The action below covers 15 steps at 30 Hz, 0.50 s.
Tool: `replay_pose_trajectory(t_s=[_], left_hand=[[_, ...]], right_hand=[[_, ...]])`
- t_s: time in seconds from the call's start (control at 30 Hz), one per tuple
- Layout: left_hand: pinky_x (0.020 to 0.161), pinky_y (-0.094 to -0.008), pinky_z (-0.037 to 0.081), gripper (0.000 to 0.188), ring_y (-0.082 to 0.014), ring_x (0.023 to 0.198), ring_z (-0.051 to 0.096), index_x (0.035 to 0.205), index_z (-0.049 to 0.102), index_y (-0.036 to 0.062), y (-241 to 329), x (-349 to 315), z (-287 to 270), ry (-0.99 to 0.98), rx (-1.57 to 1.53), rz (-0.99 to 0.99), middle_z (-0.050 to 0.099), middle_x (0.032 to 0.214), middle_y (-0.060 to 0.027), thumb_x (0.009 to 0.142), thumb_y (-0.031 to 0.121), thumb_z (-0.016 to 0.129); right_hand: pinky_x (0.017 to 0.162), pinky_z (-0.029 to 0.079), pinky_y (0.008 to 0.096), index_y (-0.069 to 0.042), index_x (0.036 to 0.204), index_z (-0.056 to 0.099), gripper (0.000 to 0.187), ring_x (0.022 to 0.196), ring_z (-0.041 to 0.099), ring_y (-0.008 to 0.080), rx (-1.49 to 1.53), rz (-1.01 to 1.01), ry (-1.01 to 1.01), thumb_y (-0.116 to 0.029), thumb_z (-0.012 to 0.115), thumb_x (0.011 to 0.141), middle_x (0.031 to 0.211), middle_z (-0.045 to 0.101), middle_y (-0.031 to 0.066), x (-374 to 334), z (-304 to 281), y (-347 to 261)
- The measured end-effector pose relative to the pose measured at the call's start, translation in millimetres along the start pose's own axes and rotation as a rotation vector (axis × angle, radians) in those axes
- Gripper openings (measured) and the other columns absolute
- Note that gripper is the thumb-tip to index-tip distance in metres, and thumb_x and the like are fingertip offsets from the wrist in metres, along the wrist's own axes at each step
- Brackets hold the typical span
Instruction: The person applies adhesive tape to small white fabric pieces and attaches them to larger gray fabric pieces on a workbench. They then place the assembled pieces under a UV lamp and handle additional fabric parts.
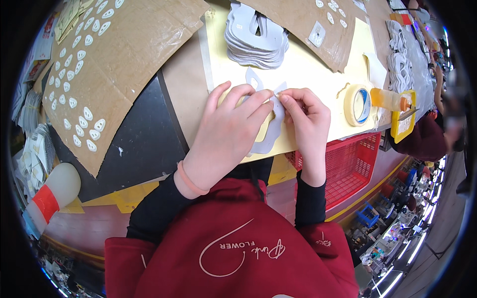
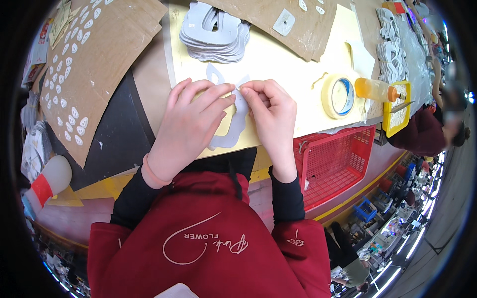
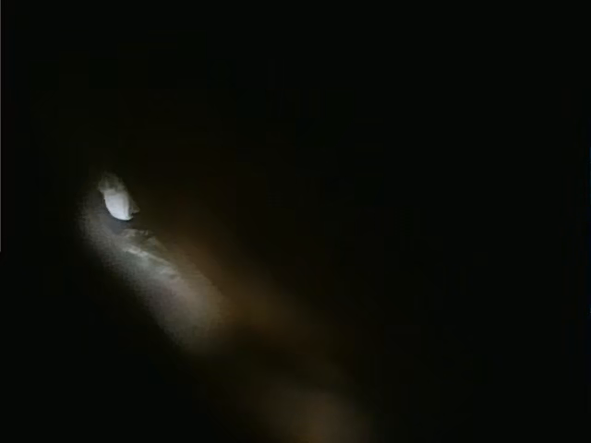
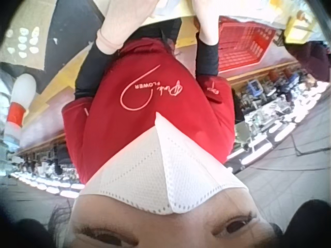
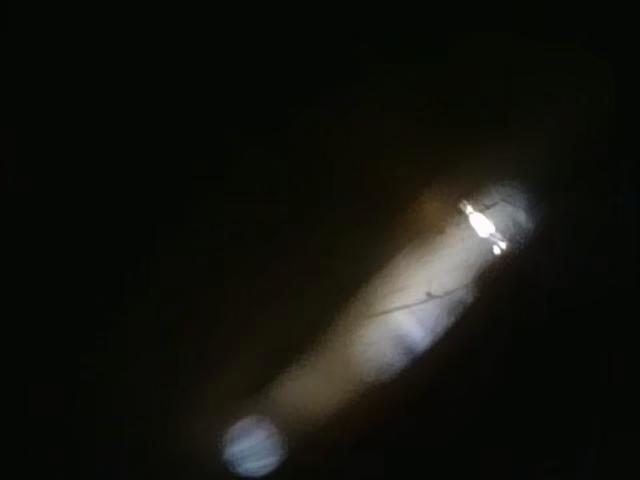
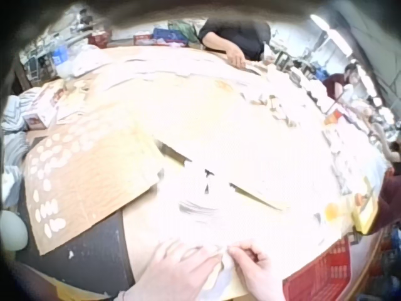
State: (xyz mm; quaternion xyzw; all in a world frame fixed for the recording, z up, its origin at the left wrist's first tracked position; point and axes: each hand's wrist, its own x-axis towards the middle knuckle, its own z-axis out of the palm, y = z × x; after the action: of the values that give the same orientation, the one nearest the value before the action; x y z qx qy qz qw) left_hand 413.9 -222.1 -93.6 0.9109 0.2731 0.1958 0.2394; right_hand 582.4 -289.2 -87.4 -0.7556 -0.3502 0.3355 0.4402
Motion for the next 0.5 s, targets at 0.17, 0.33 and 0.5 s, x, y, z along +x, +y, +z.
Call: replay_pose_trajectory(t_s=[0.17, 0.33, 0.5], left_hand=[[0.108, -0.0460, 0.036, 0.029, -0.0214, 0.114, 0.054, 0.115, 0.065, 0.0101, 1.2, 1.7, -1.4, -0.020, 0.017, 0.002, 0.059, 0.126, 0.0020, 0.086, 0.010, 0.065], [0.107, -0.0459, 0.036, 0.030, -0.0219, 0.113, 0.054, 0.116, 0.066, 0.0135, 3.0, 2.7, 1.2, -0.009, 0.029, -0.010, 0.059, 0.125, 0.0021, 0.086, 0.011, 0.064], [0.106, -0.0469, 0.038, 0.034, -0.0236, 0.113, 0.053, 0.117, 0.066, 0.0173, 5.7, 4.2, 4.6, 0.003, 0.101, 0.019, 0.058, 0.124, 0.0010, 0.084, 0.009, 0.065]], right_hand=[[0.057, 0.041, 0.0182, 0.003, 0.097, 0.071, 0.010, 0.062, 0.052, 0.0038, 0.196, 0.083, 0.052, -0.006, 0.067, 0.093, 0.075, 0.063, -0.0003, 1.1, -1.8, -1.9], [0.056, 0.046, 0.0184, 0.003, 0.102, 0.071, 0.012, 0.063, 0.056, 0.0041, 0.249, 0.070, 0.035, -0.004, 0.068, 0.093, 0.076, 0.065, 0.0010, 1.9, -4.7, 3.3], [0.055, 0.045, 0.0180, 0.005, 0.102, 0.071, 0.013, 0.065, 0.057, 0.0041, 0.261, 0.019, 0.047, -0.002, 0.069, 0.091, 0.078, 0.066, 0.0018, 2.1, -2.4, 1.0]])
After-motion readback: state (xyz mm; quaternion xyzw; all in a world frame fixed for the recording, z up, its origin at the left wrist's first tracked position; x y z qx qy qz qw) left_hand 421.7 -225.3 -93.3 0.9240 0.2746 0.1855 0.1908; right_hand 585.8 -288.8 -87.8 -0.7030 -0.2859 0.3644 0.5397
